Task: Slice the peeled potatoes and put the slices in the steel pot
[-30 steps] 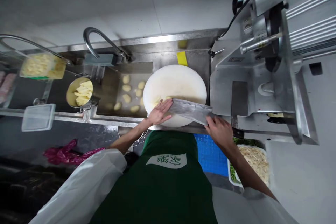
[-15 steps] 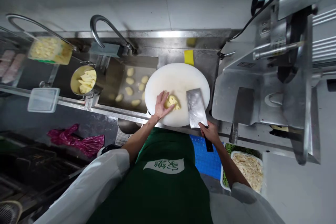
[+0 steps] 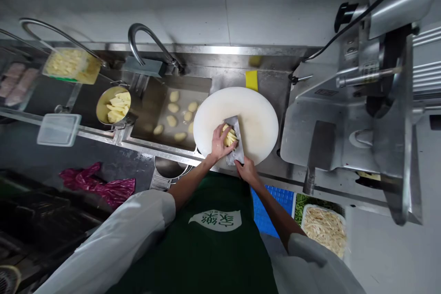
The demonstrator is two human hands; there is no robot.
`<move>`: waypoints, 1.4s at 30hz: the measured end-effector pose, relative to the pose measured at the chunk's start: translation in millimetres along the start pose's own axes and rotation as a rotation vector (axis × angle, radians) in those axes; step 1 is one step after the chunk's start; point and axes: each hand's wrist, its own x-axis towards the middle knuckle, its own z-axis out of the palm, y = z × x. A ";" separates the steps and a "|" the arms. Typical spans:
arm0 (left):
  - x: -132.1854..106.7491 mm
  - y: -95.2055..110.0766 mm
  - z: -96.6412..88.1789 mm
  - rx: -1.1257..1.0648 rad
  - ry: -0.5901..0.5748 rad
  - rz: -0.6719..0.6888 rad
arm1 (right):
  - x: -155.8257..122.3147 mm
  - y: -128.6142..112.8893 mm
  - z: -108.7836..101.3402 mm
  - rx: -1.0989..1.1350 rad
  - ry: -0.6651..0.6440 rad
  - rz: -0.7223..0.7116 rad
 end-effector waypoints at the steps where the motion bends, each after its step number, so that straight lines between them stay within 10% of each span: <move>1: -0.3 -0.1 -0.6 -0.016 0.010 0.000 | 0.4 -2.9 4.7 0.004 0.002 0.001; 8: -5.0 -15.4 -22.0 -0.120 0.092 -0.055 | 3.9 -32.3 48.8 -0.081 0.026 -0.019; 13: -5.8 -71.0 -86.1 -0.141 0.256 -0.119 | 15.7 -96.9 102.5 -0.294 -0.025 -0.104; 23: -0.2 -315.1 -288.4 -0.095 0.776 -0.412 | 108.6 -323.5 326.1 -0.802 -0.223 -0.506; 28: 23.7 -449.3 -353.3 -0.140 0.899 -0.692 | 135.0 -384.0 394.9 -0.814 -0.268 -0.586; 34: 39.2 -534.9 -369.2 -0.046 0.604 -0.879 | 132.0 -375.3 358.4 -0.820 -0.115 -0.548; 42: 44.3 -551.9 -367.4 0.107 0.172 -0.706 | 41.8 -275.3 219.4 -0.781 0.100 -0.119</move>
